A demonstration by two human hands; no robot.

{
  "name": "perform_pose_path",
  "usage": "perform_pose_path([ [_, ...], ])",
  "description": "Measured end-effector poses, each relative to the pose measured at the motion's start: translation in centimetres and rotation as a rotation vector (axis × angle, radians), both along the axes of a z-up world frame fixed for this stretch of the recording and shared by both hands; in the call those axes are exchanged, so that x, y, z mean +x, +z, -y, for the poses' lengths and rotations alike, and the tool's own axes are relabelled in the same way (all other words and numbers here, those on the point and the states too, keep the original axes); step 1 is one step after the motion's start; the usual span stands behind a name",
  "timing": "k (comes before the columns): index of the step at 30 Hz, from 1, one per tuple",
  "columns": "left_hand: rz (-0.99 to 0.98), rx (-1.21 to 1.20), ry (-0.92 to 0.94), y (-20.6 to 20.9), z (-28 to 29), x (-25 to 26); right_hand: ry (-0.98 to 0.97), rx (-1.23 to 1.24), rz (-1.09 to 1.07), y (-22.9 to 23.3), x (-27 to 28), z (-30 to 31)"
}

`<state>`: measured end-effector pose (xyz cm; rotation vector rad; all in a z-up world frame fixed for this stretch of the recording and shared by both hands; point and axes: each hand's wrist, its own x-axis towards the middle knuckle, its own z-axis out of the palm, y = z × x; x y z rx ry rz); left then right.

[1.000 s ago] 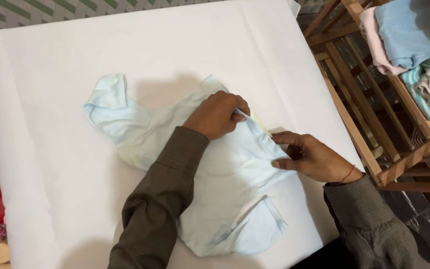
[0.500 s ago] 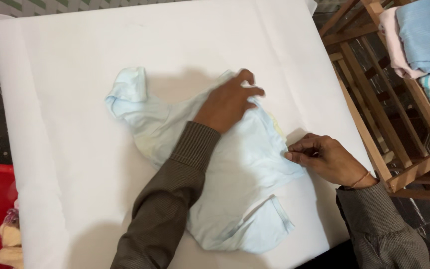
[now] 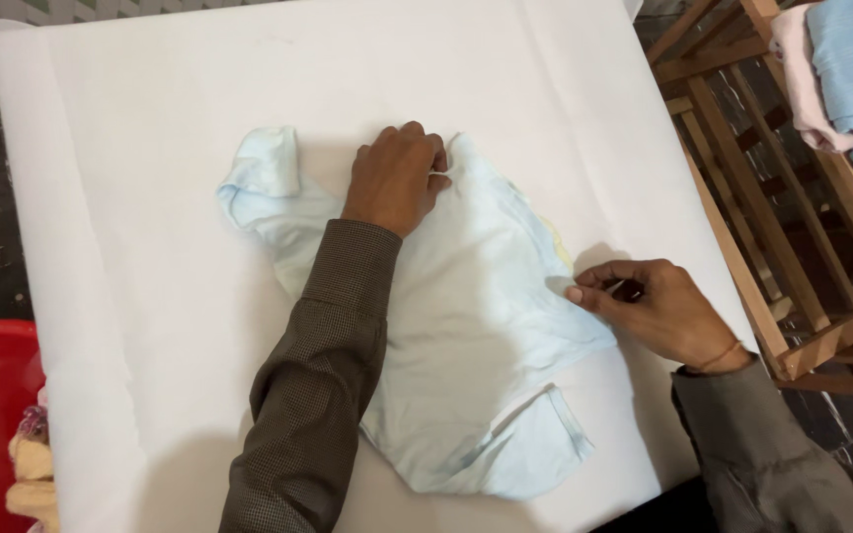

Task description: The person folds several small garments one at a time on a white-covered table. They smooth and fold a light blue garment, a yellow garment, and a patterned cloth, then place each folded item onto a nearby wooden shelf.

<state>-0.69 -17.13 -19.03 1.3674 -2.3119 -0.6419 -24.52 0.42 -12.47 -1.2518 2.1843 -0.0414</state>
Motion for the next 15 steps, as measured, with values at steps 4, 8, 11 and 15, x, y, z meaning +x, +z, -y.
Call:
perform_pose_path([
  [4,-0.109,-0.001,0.012,0.0,0.0,-0.2,0.033,-0.134,0.041,-1.3,-0.2,0.2],
  [8,-0.175,0.07,0.018,0.6,0.0,0.3,0.051,-0.218,0.098,-2.5,-0.2,0.3],
  [11,-0.228,0.14,0.03,1.4,-0.1,0.6,0.019,-0.359,0.052,-3.0,0.1,0.0],
  [15,-0.081,0.284,0.052,2.8,0.2,1.9,0.065,-0.644,0.022,-3.3,1.1,0.2],
])
